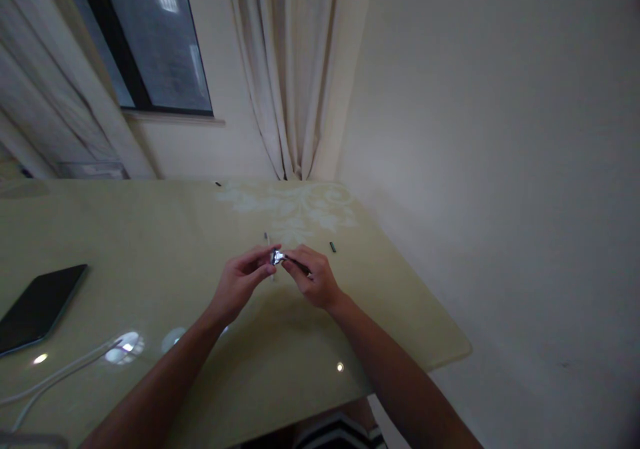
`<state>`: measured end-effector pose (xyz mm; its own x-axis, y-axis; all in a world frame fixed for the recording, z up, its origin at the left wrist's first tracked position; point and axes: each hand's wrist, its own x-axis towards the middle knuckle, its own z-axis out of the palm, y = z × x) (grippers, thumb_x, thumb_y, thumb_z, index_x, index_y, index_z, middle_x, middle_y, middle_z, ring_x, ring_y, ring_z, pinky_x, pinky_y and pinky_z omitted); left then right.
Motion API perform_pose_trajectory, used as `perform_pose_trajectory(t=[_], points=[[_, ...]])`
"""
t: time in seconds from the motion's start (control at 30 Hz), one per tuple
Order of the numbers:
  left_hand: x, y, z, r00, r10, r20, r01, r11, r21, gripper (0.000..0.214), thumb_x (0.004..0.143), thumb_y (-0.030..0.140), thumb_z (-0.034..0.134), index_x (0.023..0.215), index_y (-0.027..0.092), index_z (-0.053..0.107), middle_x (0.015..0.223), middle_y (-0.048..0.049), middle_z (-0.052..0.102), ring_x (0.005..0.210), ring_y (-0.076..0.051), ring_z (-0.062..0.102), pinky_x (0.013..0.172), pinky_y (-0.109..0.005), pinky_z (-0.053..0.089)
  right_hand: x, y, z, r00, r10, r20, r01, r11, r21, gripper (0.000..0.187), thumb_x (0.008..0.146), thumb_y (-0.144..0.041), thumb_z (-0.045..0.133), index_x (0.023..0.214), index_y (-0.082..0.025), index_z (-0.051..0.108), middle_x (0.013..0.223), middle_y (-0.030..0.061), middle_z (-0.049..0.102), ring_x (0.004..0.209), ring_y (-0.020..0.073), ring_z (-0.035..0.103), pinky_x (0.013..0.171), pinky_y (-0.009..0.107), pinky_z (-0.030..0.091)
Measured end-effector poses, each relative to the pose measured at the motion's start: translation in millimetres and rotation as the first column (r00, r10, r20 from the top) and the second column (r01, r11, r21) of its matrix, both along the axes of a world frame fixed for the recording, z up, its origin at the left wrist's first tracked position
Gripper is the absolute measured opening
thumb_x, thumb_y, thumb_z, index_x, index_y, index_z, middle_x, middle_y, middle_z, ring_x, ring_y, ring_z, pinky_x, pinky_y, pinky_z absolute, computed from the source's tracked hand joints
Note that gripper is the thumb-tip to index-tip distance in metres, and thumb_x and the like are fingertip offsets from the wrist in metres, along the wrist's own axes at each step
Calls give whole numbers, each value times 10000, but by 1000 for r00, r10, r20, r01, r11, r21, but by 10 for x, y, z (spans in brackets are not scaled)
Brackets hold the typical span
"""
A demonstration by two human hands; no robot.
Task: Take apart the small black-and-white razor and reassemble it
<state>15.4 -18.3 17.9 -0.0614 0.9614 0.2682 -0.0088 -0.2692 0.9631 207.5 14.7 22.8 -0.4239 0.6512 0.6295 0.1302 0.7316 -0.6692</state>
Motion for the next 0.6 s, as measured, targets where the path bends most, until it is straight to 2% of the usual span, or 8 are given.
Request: perform_pose_trajectory(t=[0.3, 0.6], points=[[3, -18, 57, 998, 20, -65, -14, 995, 96, 378, 727, 345, 866, 1091, 248, 832, 781, 0, 641, 704, -136, 582, 656, -259, 498, 27, 35, 4, 998, 53, 18, -53, 998, -25, 262, 1027, -383, 589, 1086, -206, 774, 852, 62, 663, 764, 183, 585, 748, 310, 470], [3, -14, 21, 998, -2, -58, 6, 998, 61, 363, 727, 337, 864, 1078, 250, 836, 762, 8, 618, 713, -134, 580, 669, -252, 486, 14, 42, -14, 995, 93, -22, -94, 994, -64, 252, 1010, -400, 623, 1024, -209, 786, 820, 49, 671, 725, 169, 585, 710, 291, 462]])
